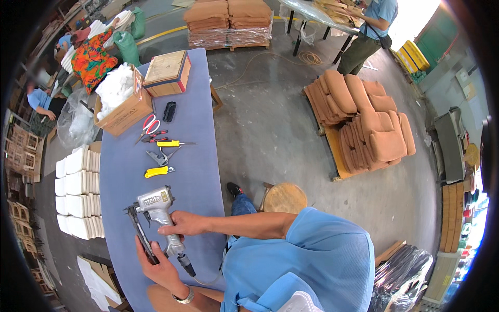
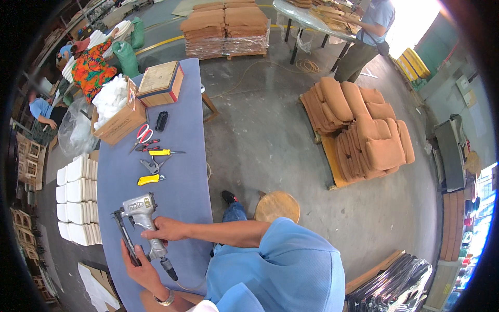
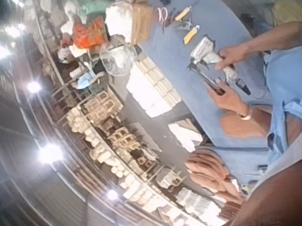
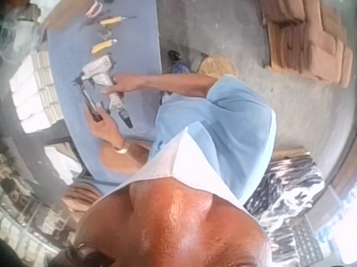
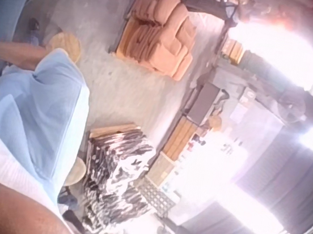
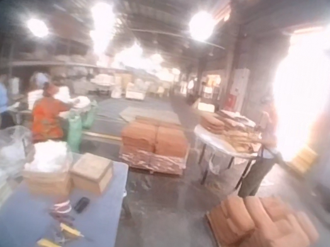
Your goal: The person retrieves staples from a box and loads a pneumatic staple gun. They then staple a white fabric cover onto a cushion frame, trim excess fabric with a utility knife, and flip the cushion to continue securing the cover. The person handles multiple cushion units on a workbench in a factory setting.
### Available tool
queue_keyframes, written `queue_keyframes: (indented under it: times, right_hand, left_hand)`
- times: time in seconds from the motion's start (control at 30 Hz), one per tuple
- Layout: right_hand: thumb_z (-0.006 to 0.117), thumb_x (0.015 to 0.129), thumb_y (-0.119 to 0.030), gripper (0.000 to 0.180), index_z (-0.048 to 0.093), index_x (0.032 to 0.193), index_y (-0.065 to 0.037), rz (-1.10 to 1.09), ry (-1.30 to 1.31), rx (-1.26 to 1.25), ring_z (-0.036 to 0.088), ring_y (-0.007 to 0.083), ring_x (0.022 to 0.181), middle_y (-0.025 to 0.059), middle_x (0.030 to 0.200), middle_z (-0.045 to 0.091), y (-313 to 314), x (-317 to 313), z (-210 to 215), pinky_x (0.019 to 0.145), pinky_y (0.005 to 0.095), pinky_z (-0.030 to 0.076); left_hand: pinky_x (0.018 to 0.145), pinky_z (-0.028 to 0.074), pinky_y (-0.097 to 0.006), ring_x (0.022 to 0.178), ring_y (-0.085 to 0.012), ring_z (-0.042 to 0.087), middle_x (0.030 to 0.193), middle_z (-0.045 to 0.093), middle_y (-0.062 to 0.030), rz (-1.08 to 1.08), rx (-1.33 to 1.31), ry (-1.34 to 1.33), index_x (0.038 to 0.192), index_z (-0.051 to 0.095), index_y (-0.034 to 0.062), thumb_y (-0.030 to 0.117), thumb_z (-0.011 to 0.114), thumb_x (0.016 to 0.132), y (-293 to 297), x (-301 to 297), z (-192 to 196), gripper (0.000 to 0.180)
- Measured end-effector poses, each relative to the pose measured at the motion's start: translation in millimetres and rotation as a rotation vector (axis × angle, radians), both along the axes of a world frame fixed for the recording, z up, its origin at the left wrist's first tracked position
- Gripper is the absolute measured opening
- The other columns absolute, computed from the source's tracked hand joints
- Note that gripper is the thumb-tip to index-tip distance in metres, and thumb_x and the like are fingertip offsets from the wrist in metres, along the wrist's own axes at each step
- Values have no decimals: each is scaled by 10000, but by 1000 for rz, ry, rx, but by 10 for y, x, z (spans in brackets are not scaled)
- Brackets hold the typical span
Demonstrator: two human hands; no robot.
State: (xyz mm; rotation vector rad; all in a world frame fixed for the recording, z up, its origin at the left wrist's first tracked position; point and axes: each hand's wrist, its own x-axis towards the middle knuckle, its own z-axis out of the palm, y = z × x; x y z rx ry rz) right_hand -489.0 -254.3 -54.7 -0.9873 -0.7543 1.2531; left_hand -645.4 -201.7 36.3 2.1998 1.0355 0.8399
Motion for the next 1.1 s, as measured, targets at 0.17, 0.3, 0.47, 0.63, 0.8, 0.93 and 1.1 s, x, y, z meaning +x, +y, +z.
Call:
queue_keyframes:
  times: [0.17, 0.3, 0.47, 0.63, 0.8, 0.93, 1.1]
  right_hand:
    - [671, 958, -547, 573, 650, 755, -11, -10, -147, 50, 571, 133, 559, 51, 657, 601, 36, 8, 211, 496, 316, 465]
    - [688, 952, -515, 561, 668, 776, 17, -38, -345, 144, 578, 162, 596, 59, 656, 596, 78, 93, 427, 546, 341, 484]
    - [711, 961, -429, 444, 687, 855, 1, -80, -494, 232, 529, 117, 699, 15, 763, 606, 92, 270, 646, 591, 341, 445]
    - [746, 937, -275, 398, 648, 1212, -4, -166, -157, 387, 609, 117, 919, 30, 1042, 699, 166, 139, 749, 762, 329, 530]
    - [781, 872, -202, 346, 716, 1150, -5, 0, -715, 409, 710, 278, 871, 172, 1061, 744, 88, 509, 1010, 795, 367, 557]
    - [762, 846, -221, 508, 638, 1306, -45, 308, -983, 35, 676, 402, 1015, 198, 1149, 714, 125, 577, 784, 870, 454, 542]
    - [753, 850, -202, 652, 531, 1463, -180, 473, -1223, 24, 656, 405, 1072, 197, 1178, 693, 227, 536, -126, 932, 486, 512]
  left_hand:
    - [903, 549, -383, 1066, -282, 694, 1312, 661, -203, 56, 49, -26, 1470, 513, -20, 190, 647, 1015, -37, -50, 48, 518]
    - [901, 557, -411, 1059, -315, 712, 1299, 658, -237, 115, 99, 14, 1481, 484, -42, 167, 633, 1016, -43, -70, 150, 531]
    - [969, 528, -427, 1184, -332, 669, 1405, 578, -260, 27, 125, -168, 1528, 383, -62, 151, 584, 1038, -14, 101, 164, 571]
    - [1053, 478, -434, 1290, -348, 598, 1470, 528, -251, -19, 108, -283, 1516, 379, -78, 163, 593, 1031, -41, 150, 111, 582]
    - [1042, 491, -429, 1210, -349, 641, 1349, 628, -255, -10, 86, -252, 1333, 582, -101, 241, 609, 1028, -156, -151, 150, 459]
    - [1017, 500, -468, 1174, -321, 657, 1352, 636, -217, -237, -5, -637, 1381, 590, -13, 415, 572, 1015, -538, -776, 839, 563]
    - [997, 502, -440, 1130, -270, 659, 1294, 659, -167, -373, 360, -871, 1341, 618, 19, 472, 521, 1025, -932, -1135, 1561, 561]
